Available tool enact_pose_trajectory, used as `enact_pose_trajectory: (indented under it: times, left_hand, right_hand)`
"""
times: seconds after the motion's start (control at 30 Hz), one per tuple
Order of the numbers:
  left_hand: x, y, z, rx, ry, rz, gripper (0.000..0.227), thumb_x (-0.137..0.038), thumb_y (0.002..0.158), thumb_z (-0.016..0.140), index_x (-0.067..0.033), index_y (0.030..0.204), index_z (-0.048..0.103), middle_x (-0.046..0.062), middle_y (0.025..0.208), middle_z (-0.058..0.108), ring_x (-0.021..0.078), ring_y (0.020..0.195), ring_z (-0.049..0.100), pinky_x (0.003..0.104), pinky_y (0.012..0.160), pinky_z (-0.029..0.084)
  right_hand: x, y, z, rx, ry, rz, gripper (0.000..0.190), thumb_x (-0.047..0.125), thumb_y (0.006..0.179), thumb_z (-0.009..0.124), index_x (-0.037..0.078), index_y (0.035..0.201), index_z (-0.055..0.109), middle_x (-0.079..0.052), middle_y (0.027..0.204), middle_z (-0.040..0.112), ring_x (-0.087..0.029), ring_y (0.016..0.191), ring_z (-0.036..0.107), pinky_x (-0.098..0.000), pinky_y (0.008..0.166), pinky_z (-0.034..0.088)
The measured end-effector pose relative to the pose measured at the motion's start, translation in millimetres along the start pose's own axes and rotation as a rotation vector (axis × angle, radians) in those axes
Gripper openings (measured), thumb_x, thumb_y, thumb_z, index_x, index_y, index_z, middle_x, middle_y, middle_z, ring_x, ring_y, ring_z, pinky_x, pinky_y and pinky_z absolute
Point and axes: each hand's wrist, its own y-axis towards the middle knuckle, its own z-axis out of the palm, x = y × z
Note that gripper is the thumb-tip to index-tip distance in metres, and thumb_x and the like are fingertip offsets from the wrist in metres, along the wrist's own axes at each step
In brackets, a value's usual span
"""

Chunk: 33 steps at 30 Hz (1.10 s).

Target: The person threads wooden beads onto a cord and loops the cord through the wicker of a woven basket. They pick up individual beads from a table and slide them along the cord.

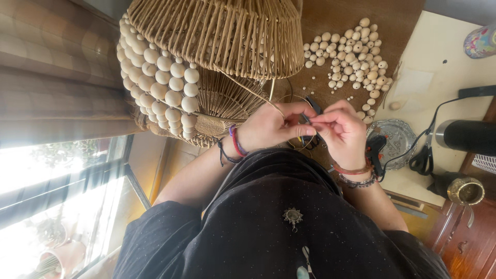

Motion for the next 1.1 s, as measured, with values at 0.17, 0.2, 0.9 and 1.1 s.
enact_pose_trajectory:
  times: [0.17,0.2,0.9,1.1]
  left_hand:
    - [7,6,-5,0.011,0.05,0.183,0.017,-0.026,0.101,0.061,-0.018,0.092,0.072,0.005,0.079,0.072,0.0165,0.055,0.054,0.026,0.053,0.045]
    - [2,5,-9,0.009,0.053,0.186,0.017,-0.026,0.101,0.061,-0.018,0.092,0.072,0.005,0.079,0.072,0.0165,0.055,0.054,0.026,0.053,0.045]
    - [-15,-33,-63,0.242,0.04,0.011,0.029,-0.026,0.102,0.055,-0.0113,0.08,0.067,0.001,0.058,0.062,0.0072,0.044,0.058,0.017,0.034,0.044]
    - [-22,-46,-73,0.33,-0.062,-0.21,0.024,-0.021,0.101,0.06,-0.009,0.085,0.073,0.003,0.056,0.058,0.0072,0.039,0.052,0.017,0.03,0.041]
  right_hand:
    - [4,2,0,-0.07,0.105,0.064,0.005,-0.005,0.103,0.062,-0.005,0.099,0.065,-0.01,0.091,0.053,-0.01,0.069,0.054,-0.0249,0.055,0.05]
    - [6,2,-3,-0.069,0.105,0.059,0.005,-0.005,0.103,0.062,-0.005,0.099,0.065,-0.01,0.091,0.053,-0.01,0.069,0.054,-0.0249,0.055,0.05]
    - [0,-17,-88,-0.411,-0.474,0.383,0.009,0.019,0.109,0.071,0.013,0.106,0.065,0.002,0.08,0.061,-0.007,0.072,0.055,-0.0243,0.072,0.045]
    - [87,-24,-8,-0.153,-0.884,-0.287,0.018,-0.002,0.11,0.07,-0.011,0.125,0.075,-0.027,0.132,0.066,-0.041,0.122,0.064,-0.0502,0.109,0.051]
